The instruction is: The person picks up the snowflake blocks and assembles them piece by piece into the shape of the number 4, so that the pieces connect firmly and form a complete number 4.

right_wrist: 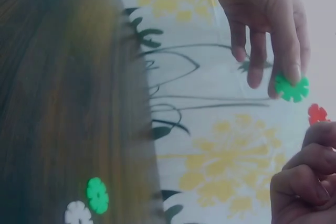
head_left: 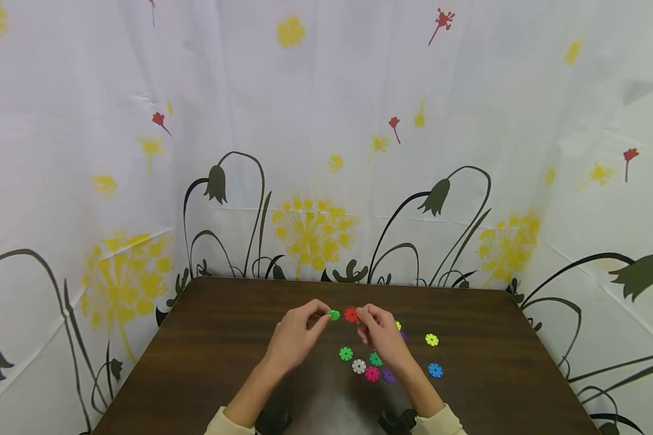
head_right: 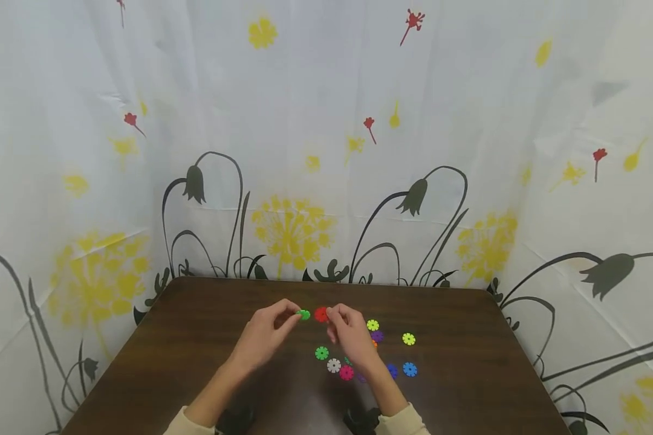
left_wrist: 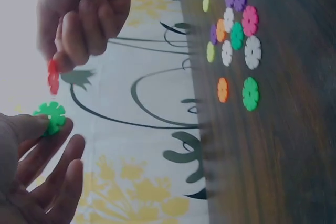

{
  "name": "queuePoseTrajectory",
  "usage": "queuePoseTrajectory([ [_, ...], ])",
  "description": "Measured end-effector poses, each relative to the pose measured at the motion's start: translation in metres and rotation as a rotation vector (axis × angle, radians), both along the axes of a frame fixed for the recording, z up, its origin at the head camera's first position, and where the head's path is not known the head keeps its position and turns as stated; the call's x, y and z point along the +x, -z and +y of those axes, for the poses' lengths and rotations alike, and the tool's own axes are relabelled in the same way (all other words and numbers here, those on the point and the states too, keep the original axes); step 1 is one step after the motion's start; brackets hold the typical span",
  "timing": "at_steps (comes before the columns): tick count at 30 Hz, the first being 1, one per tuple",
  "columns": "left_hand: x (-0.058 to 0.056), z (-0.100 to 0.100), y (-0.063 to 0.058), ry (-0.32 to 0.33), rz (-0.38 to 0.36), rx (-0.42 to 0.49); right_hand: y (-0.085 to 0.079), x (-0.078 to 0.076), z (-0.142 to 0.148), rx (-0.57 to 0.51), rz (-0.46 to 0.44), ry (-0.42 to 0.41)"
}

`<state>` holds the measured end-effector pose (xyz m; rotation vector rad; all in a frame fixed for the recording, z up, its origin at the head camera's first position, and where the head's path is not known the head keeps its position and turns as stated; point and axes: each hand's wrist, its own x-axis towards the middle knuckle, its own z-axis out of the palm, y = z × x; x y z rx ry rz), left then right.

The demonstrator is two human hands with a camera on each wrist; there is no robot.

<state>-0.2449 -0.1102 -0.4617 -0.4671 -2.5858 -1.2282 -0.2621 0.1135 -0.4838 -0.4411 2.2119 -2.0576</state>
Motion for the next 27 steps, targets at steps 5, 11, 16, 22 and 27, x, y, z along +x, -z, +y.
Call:
queuePoseTrajectory([
  [5,0.021,0.007,-0.002,-0.049,0.119,-0.013,-0.002,0.013,-0.004,-0.013,0.072,0.044],
  [11,0.028,0.010,-0.008,-0.104,0.277,-0.049,-0.010,0.017,-0.010,-0.051,0.125,0.066],
  [16,0.028,0.013,-0.010,-0.126,0.297,-0.045,-0.016,0.019,-0.010,-0.067,0.154,0.077],
  [22,0.027,0.019,-0.009,-0.097,0.286,-0.003,-0.015,0.022,-0.008,0.018,0.179,0.058],
  [27,0.025,0.019,-0.008,-0.006,0.288,0.067,-0.013,0.025,-0.010,0.014,0.184,0.077],
])
